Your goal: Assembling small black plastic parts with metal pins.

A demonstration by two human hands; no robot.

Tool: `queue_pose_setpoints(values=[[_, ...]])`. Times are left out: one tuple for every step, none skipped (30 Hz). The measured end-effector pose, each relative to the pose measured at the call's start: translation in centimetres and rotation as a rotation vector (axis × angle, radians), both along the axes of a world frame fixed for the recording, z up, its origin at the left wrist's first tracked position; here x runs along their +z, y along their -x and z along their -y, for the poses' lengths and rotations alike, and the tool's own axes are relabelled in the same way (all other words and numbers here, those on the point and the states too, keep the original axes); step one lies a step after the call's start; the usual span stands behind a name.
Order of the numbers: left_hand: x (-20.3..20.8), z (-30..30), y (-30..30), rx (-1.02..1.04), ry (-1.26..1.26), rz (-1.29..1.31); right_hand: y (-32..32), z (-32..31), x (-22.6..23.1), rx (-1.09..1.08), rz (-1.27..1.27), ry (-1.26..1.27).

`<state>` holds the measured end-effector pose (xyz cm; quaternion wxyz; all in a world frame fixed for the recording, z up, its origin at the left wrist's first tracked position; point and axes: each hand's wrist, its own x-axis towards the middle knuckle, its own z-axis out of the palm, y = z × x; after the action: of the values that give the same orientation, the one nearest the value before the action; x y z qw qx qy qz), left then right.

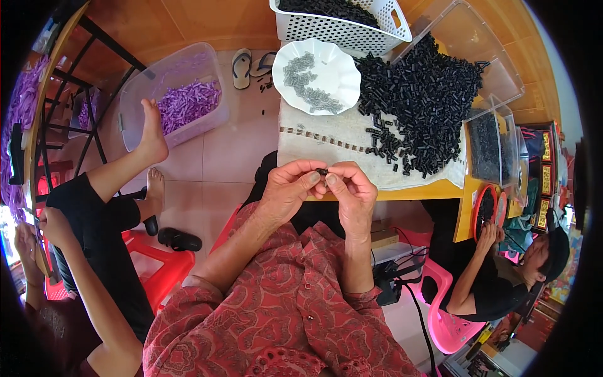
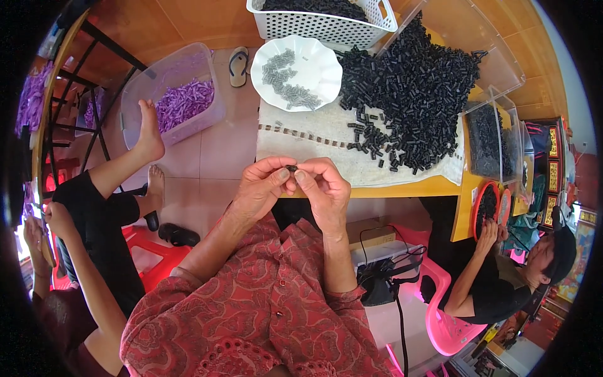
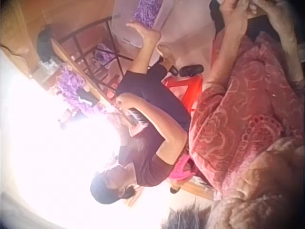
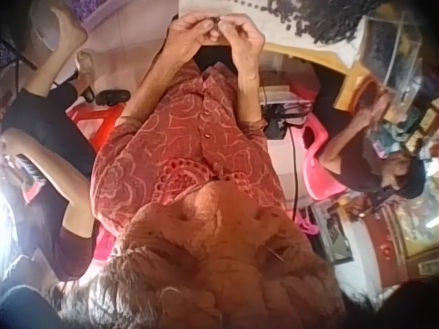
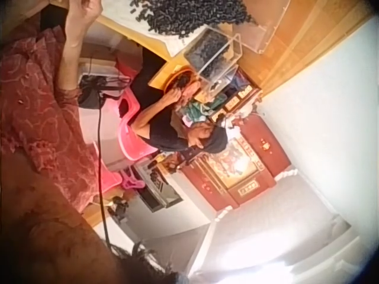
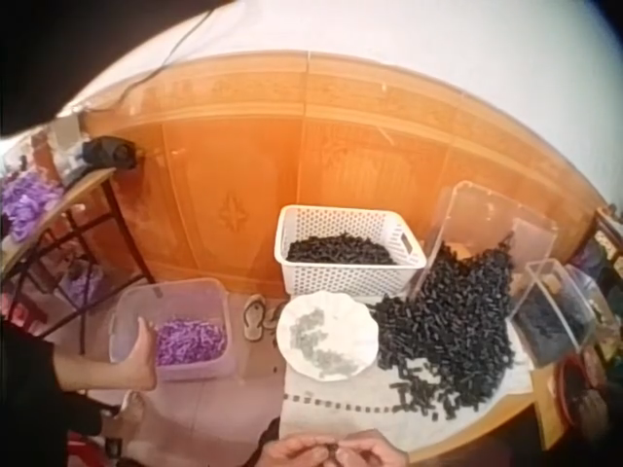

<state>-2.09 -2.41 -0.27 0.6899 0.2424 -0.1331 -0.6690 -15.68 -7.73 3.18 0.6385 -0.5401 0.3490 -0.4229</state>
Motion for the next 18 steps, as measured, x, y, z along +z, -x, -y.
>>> queue_pose_setpoints(values=[[0.1, 0.0, 0.0, -0.01, -0.001, 0.013, 0.1, 0.0, 0.1, 0.0, 0.0, 0.0], [0.2, 0.0, -0.1, -0.019, -0.001, 0.025, 0.2, 0.1, 0.1, 0.009, -0.003, -0.002], [0.1, -0.1, -0.1, -0.019, -0.002, 0.025, 0.2, 0.1, 0.2, 0.018, -0.007, -0.003], [0.1, -0.1, -0.2, -0.027, -0.005, 0.044, 0.2, 0.0, 0.3, 0.018, -0.007, -0.003], [0.0, -0.1, -0.2, -0.034, -0.008, 0.063, 0.2, 0.0, 0.4, 0.018, -0.003, -0.004], [0.1, -0.1, -0.2, -0.034, -0.008, 0.062, 0.1, 0.0, 0.6, 0.019, 0.002, -0.005], [0.3, -0.1, -0.3, -0.042, -0.023, 0.092, 0.0, 0.0, 0.8, 0.02, 0.002, -0.005], [0.3, -0.2, -0.3, -0.05, -0.038, 0.121, -0.1, 0.0, 1.1, 0.021, 0.022, -0.026], [0.4, -0.2, -0.4, -0.05, -0.039, 0.122, -0.2, -0.1, 1.4, 0.022, 0.041, -0.046], [0.4, -0.2, -0.4, -0.056, -0.033, 0.135, -0.3, 0.0, 1.6, 0.023, 0.041, -0.046], [0.4, -0.2, -0.4, -0.063, -0.027, 0.149, -0.4, 0.0, 1.8, 0.037, 0.074, -0.079], [0.4, -0.2, -0.4, -0.063, -0.027, 0.149, -0.4, 0.1, 1.9, 0.051, 0.107, -0.112], [0.3, -0.2, -0.6, -0.078, -0.011, 0.144, -0.4, 0.1, 1.8, 0.051, 0.106, -0.112], [0.2, -0.3, -0.6, -0.093, 0.005, 0.139, -0.2, 0.1, 1.6, 0.05, 0.123, -0.159], [0.2, -0.2, -0.5, -0.094, 0.005, 0.139, -0.2, 0.1, 1.5, 0.048, 0.14, -0.207], [0.0, -0.2, -0.4, -0.092, 0.038, 0.032, -0.1, 0.1, 1.4, 0.05, 0.141, -0.207], [-0.1, -0.1, -0.3, -0.091, 0.071, -0.075, 0.0, 0.0, 1.4, 0.039, 0.145, -0.239], [-0.3, -0.1, -0.3, -0.09, 0.071, -0.074, 0.1, 0.0, 1.4, 0.029, 0.149, -0.271]])
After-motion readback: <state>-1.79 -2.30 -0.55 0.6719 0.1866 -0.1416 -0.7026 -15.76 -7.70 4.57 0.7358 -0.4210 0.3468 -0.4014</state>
